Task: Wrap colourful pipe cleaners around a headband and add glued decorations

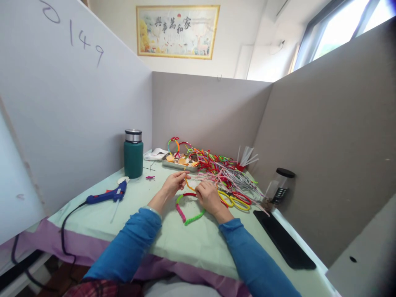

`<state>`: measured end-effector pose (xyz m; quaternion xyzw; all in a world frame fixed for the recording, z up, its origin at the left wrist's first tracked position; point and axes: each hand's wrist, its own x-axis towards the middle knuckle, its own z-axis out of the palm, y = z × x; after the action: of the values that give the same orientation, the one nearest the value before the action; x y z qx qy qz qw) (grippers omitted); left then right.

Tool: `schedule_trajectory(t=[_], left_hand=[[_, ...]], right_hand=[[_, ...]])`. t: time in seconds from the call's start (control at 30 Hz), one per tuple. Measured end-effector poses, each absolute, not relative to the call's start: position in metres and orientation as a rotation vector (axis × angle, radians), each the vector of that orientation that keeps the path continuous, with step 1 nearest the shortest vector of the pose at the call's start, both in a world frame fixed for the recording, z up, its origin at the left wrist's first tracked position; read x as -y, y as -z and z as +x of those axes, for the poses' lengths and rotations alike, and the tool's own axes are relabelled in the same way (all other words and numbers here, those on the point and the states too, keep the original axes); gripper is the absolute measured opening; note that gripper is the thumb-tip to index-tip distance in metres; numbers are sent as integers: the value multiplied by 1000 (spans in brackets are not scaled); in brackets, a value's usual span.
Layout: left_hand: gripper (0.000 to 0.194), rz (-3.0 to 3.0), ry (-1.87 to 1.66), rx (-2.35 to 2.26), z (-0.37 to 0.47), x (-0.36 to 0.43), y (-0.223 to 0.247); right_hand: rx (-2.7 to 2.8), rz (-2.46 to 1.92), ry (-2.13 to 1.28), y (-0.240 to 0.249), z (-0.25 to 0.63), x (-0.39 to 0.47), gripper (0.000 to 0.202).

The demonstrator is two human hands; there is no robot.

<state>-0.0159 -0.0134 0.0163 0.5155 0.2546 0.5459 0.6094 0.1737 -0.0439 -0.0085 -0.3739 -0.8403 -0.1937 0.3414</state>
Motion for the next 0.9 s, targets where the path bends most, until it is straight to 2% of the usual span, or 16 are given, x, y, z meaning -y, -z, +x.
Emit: schedule_trajectory(t=[0.4, 0.47, 0.63, 0.7, 0.8, 0.9], left_hand=[[25, 1159, -1146, -590, -12, 19, -20], [24, 1144, -1186, -585, -13, 18, -20], [26, 1129, -1217, -586, -13, 20, -23], [28, 1127, -1215, -576, -13, 21, -24], [28, 1137, -1218, -551, -12, 23, -25], [26, 1153, -1208, -543, -13, 24, -25]], right_hand=[[2065, -1140, 342, 6, 179, 42, 4], [2049, -1210, 298, -2, 195, 42, 12], [1792, -1918, 279, -12, 264, 41, 15], [1752, -2179, 192, -8, 286, 40, 23], [1849, -2270, 57, 0, 300, 38, 31], [1889, -2240, 42, 2, 300, 38, 32]])
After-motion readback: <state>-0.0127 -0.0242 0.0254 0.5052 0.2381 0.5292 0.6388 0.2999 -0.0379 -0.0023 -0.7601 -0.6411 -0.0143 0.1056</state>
